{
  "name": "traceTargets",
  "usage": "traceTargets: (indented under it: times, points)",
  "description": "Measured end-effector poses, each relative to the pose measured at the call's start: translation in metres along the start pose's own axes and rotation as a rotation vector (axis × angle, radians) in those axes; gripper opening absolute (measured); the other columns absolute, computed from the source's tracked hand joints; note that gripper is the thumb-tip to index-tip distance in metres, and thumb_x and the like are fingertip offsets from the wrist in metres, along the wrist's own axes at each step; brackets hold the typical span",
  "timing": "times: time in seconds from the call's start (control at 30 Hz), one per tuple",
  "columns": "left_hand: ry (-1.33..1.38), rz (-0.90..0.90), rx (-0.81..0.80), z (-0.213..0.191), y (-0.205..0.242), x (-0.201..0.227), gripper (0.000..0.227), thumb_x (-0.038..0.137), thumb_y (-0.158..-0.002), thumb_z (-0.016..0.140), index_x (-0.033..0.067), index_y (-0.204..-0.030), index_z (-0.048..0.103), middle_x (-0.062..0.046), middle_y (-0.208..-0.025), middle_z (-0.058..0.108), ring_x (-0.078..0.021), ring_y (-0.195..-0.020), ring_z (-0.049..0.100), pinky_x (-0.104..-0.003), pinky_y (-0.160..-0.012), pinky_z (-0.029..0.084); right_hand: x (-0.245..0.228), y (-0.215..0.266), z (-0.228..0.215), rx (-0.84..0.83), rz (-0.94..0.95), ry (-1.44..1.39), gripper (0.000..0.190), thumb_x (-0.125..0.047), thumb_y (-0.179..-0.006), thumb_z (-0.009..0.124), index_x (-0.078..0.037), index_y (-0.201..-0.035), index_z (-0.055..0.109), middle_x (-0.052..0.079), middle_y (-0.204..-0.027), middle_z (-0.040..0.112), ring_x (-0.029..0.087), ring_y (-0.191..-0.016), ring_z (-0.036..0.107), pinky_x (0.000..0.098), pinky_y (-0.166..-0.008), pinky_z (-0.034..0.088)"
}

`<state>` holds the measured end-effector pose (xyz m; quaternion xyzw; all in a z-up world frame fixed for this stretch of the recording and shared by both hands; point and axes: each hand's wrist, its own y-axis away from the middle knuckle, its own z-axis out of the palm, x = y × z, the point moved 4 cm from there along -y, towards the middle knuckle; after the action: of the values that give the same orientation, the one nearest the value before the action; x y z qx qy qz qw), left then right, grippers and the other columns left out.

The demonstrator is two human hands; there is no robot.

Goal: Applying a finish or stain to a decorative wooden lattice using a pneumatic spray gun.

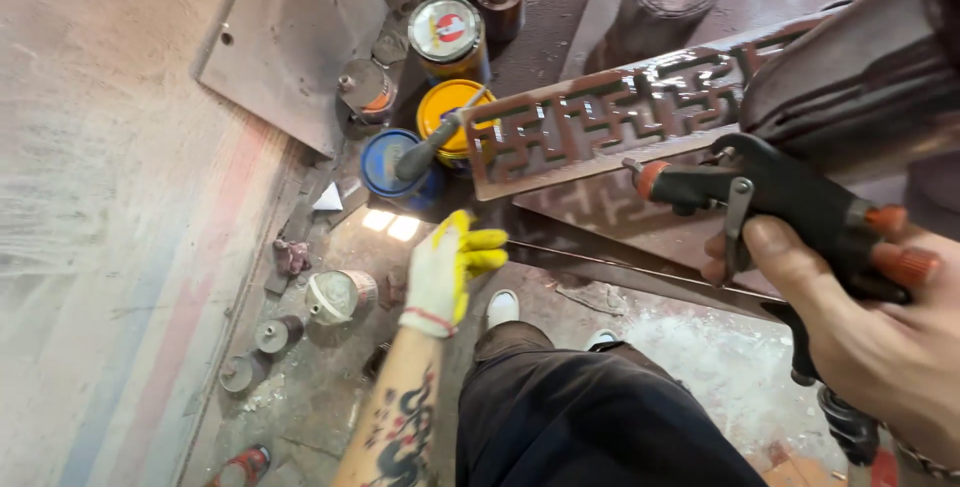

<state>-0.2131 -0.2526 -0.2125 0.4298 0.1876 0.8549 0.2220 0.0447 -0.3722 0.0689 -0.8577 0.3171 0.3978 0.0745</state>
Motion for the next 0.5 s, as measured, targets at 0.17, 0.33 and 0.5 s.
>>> traceTargets:
  times: [0.17, 0.33, 0.5]
  points:
    - [-0.027, -0.056, -0.063, 0.015, -0.016, 0.016, 0.032, 0.019, -0.104, 0.052, -0.0030, -0.125, 0.061, -0.027, -0.093, 0.074, -0.0288, -0.061, 0.066, -0.032, -0.057, 0.055, -0.043, 0.005, 0.037, -0.044, 0.016, 0.032, 0.020, -0.008, -0.099, 0.066, 0.007, -0.095, 0.079, 0.016, -0.079, 0.082, 0.028, -0.056, 0.072, 0.0368, -0.043, 0.049]
    - [-0.097, -0.029, -0.154, 0.018, -0.025, 0.021, 0.031, 0.013, -0.102, 0.055, -0.0078, -0.124, 0.062, -0.027, -0.093, 0.073, -0.0288, -0.065, 0.068, -0.032, -0.058, 0.057, -0.052, 0.008, 0.057, -0.006, 0.070, 0.058, 0.022, -0.010, -0.098, 0.069, 0.009, -0.094, 0.079, 0.021, -0.067, 0.077, 0.028, -0.038, 0.054, 0.0364, -0.032, 0.034]
    - [-0.235, -0.022, -0.119, 0.027, -0.013, 0.029, 0.027, 0.013, -0.101, 0.056, -0.0112, -0.110, 0.064, -0.023, -0.086, 0.073, -0.0223, -0.057, 0.063, -0.029, -0.054, 0.054, -0.054, 0.012, 0.066, 0.011, 0.151, 0.077, 0.022, -0.011, -0.100, 0.067, 0.005, -0.094, 0.082, 0.017, -0.078, 0.081, 0.029, -0.054, 0.066, 0.0381, -0.046, 0.045]
